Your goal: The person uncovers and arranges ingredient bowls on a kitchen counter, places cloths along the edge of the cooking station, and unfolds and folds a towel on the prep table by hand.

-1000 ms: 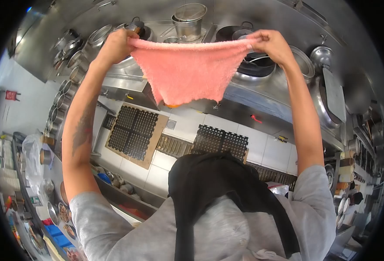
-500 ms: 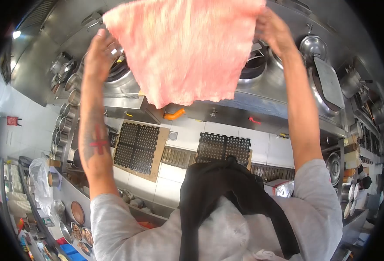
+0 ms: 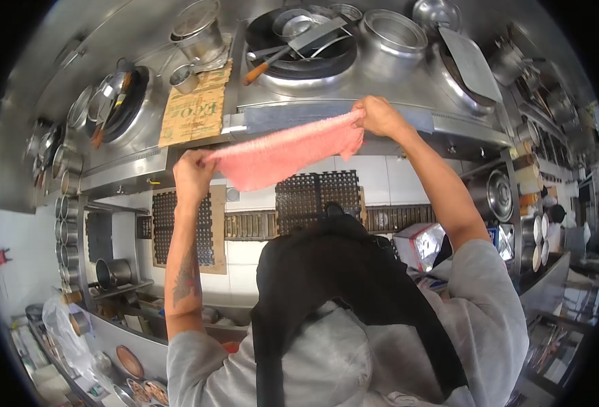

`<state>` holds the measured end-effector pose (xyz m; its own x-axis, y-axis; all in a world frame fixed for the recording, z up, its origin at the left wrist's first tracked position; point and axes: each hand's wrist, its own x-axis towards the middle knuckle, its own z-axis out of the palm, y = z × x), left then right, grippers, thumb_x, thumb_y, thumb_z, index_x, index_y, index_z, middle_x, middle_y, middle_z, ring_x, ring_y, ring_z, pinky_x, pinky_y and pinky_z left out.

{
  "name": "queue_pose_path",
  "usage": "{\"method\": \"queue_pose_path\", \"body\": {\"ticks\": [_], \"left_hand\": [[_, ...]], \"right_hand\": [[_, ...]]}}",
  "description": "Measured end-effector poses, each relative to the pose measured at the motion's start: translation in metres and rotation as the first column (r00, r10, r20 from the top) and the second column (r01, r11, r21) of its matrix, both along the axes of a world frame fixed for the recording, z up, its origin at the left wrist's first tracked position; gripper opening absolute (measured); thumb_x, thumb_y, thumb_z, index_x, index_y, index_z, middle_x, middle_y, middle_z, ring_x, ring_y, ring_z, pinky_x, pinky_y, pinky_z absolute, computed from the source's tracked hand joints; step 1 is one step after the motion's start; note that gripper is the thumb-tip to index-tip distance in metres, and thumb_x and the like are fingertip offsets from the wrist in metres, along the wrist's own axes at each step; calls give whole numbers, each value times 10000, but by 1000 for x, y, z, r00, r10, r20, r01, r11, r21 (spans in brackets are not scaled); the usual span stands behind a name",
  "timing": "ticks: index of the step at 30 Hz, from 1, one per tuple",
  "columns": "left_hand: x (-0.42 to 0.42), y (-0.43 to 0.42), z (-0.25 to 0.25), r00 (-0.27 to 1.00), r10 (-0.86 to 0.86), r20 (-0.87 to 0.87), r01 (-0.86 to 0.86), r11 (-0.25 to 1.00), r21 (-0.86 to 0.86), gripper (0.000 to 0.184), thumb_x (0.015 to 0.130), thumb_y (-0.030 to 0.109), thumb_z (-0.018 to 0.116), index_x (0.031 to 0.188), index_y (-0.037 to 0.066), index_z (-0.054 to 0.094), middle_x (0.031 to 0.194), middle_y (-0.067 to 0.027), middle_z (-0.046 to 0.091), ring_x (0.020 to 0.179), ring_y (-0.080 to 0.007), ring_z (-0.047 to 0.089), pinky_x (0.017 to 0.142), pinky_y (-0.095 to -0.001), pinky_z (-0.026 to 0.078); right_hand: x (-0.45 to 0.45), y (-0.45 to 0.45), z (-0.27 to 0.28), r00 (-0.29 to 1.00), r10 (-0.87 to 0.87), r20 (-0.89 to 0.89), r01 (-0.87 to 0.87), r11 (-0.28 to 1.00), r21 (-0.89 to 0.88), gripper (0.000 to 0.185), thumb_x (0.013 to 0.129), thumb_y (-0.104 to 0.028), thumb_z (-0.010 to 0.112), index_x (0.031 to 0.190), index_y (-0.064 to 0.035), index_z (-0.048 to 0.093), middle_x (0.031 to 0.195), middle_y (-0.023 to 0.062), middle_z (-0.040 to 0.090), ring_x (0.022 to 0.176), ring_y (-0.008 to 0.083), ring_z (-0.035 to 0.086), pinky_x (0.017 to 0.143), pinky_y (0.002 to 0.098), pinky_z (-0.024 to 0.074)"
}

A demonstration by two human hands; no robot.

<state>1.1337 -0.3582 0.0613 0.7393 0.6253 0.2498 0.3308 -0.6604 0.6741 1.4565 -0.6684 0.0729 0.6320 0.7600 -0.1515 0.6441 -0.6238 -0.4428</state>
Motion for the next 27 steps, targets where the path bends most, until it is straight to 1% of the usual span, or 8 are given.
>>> {"method": "queue_pose_path", "body": {"ticks": [2, 4, 5, 6, 11, 16, 24, 27], "left_hand": [[-3, 21, -10, 978, -192, -84, 207, 949, 239, 124, 820, 79, 799, 930, 27, 777, 935, -133, 718, 680, -172, 662, 686, -271, 541], [4, 23, 15, 967, -220, 129, 247, 935, -254, 145, 856, 108, 775, 934, -7, 735, 1096, -124, 703, 958, -195, 666, 867, -322, 533], [12, 20, 41, 955, -136, 263, 272, 757, -595, 133, 879, 97, 751, 948, -11, 718, 1153, -110, 686, 1086, -199, 633, 943, -340, 506], [22, 9, 50, 941, -116, 317, 314, 645, -697, 162, 901, 93, 730, 1017, -16, 699, 1195, -111, 674, 1118, -203, 631, 973, -357, 505], [68, -11, 13, 880, -198, 431, 465, 539, -702, 358, 961, 165, 689, 1251, -33, 620, 1216, -132, 689, 1090, -224, 675, 960, -375, 542], [88, -21, -10, 935, 70, 348, 352, -48, -935, 404, 1004, 150, 600, 1342, -53, 513, 1292, -186, 639, 1145, -293, 661, 926, -433, 576], [172, 3, -67, 771, -176, 613, 634, 304, -711, 287, 974, -10, 500, 1211, 67, 643, 1188, -113, 664, 1050, -251, 665, 848, -412, 583], [231, -30, -81, 872, -232, 431, 489, 464, -739, 273, 988, -34, 449, 1139, 29, 667, 1146, -100, 673, 1017, -222, 672, 850, -372, 582]], "right_hand": [[24, -25, -10, 991, 76, 111, -91, 986, 139, 316, 768, -139, 810, 1054, -33, 729, 1023, 152, 735, 971, 347, 694, 855, 380, 551], [30, -37, 5, 964, 138, 226, -196, 947, 256, 284, 794, -139, 801, 1049, -36, 733, 1024, 135, 745, 972, 309, 707, 855, 372, 551], [34, -37, 31, 947, 102, -303, 84, 835, 544, 242, 812, -151, 804, 1013, -32, 738, 990, 108, 747, 950, 260, 704, 851, 357, 547], [35, -34, 50, 656, 219, -723, 452, 653, 608, 208, 831, -163, 807, 977, -28, 744, 956, 81, 749, 929, 212, 701, 848, 343, 542], [43, -16, 10, 784, 170, -598, 230, 814, 533, 408, 881, -166, 786, 1227, 10, 658, 1141, 76, 717, 1017, 146, 673, 932, 323, 529], [64, -30, -14, 434, 112, -894, 542, 761, 358, 371, 931, -165, 725, 1269, -42, 634, 1138, 84, 711, 1034, 161, 692, 848, 304, 585], [135, -103, -18, 468, 252, -847, 662, 535, 525, 310, 949, -43, 618, 1259, -53, 620, 1110, 82, 693, 977, 170, 694, 803, 329, 598], [188, -133, -37, 685, -70, -725, 395, 872, 289, 199, 866, 22, 542, 950, -77, 692, 801, 4, 612, 738, 100, 572, 714, 265, 498]]}}
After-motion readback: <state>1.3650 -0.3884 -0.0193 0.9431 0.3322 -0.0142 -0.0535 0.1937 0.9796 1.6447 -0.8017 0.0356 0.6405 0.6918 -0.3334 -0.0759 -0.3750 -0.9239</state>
